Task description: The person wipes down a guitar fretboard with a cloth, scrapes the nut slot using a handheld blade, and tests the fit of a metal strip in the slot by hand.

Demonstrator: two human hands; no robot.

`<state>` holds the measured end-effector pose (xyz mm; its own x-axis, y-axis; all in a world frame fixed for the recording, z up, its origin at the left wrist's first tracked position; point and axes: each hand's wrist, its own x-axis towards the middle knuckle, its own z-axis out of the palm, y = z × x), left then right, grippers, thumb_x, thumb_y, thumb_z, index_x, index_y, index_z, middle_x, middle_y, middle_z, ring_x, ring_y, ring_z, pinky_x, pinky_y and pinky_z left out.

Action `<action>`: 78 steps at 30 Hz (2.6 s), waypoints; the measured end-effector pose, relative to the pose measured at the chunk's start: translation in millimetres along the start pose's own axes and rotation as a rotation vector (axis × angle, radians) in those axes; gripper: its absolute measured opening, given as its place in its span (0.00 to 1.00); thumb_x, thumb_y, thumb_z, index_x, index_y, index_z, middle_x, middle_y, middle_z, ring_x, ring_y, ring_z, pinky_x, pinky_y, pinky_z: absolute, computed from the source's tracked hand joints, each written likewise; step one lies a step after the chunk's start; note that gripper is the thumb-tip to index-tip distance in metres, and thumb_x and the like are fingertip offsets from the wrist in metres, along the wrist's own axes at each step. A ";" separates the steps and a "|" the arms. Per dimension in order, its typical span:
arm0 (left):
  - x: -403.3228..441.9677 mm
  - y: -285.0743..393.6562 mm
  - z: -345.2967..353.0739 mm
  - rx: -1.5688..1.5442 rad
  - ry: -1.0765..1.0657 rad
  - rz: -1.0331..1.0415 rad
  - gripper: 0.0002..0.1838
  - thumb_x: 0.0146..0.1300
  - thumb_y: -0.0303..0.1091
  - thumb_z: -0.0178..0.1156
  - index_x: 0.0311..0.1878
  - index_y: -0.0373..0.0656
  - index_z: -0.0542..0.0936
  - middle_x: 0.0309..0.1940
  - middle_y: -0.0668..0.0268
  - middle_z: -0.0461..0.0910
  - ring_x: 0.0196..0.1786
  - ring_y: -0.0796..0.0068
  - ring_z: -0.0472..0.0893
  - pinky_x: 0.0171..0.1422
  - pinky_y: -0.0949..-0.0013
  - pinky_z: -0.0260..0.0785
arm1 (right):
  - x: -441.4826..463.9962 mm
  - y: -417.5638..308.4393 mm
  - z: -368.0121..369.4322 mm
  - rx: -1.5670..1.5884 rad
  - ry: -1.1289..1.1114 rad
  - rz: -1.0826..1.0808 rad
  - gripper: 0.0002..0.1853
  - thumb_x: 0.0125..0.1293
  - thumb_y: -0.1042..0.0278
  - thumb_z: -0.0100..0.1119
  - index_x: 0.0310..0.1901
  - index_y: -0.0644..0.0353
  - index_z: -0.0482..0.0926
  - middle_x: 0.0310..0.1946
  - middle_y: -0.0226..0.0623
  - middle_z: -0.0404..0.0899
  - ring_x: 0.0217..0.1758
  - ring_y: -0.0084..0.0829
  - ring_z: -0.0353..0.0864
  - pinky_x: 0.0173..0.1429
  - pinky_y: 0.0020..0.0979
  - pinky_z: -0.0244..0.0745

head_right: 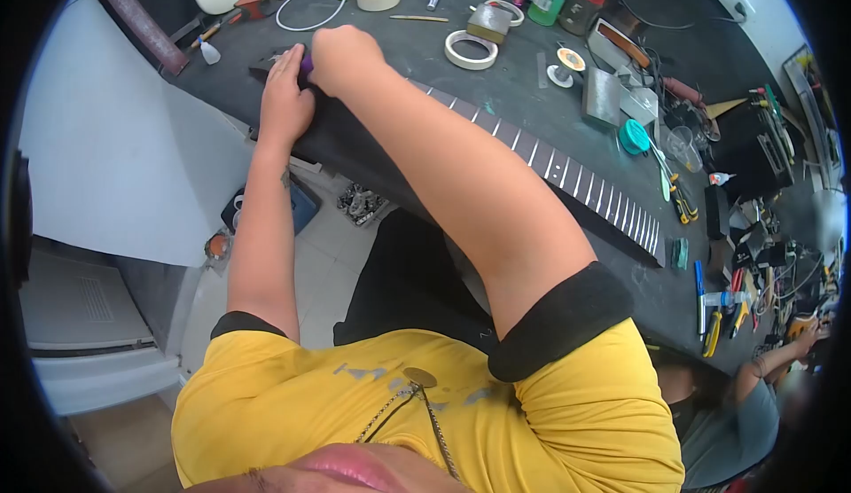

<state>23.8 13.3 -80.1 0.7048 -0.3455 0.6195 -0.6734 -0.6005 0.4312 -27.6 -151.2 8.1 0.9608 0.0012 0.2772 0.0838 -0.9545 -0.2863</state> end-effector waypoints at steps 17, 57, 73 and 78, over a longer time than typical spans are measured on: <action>3.6 -7.4 1.4 0.117 -0.020 0.043 0.42 0.64 0.34 0.65 0.85 0.34 0.76 0.82 0.42 0.78 0.88 0.44 0.73 0.95 0.51 0.61 | -190.7 96.7 -97.7 0.084 -0.040 0.208 0.33 0.60 0.54 0.90 0.65 0.60 0.90 0.50 0.54 0.95 0.56 0.53 0.96 0.65 0.47 0.89; -147.9 342.3 38.5 -1.150 -0.844 0.182 0.11 0.80 0.27 0.72 0.61 0.37 0.89 0.56 0.65 0.91 0.47 0.78 0.90 0.55 0.72 0.84 | -463.5 124.5 -101.1 0.181 0.754 0.566 0.39 0.57 0.66 0.89 0.69 0.61 0.78 0.64 0.47 0.81 0.70 0.54 0.81 0.75 0.50 0.78; -150.7 383.6 77.0 -0.623 -0.412 0.330 0.12 0.80 0.36 0.72 0.53 0.34 0.90 0.34 0.50 0.91 0.37 0.54 0.92 0.46 0.54 0.82 | -458.2 124.0 -95.7 0.233 0.866 0.623 0.58 0.55 0.72 0.88 0.87 0.53 0.65 0.74 0.47 0.73 0.70 0.48 0.79 0.73 0.48 0.80; -139.4 361.1 69.7 -1.189 -0.941 0.057 0.14 0.81 0.30 0.70 0.64 0.35 0.88 0.59 0.62 0.95 0.59 0.72 0.91 0.67 0.65 0.82 | -468.2 138.3 -99.8 0.378 0.902 0.659 0.59 0.56 0.67 0.91 0.87 0.56 0.65 0.73 0.44 0.75 0.69 0.39 0.80 0.66 0.40 0.82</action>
<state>-302.1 -205.6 -56.5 0.2438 -0.9446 0.2195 -0.1623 0.1834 0.9695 -492.2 -313.5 -69.8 0.3265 -0.8147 0.4792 -0.1404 -0.5431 -0.8278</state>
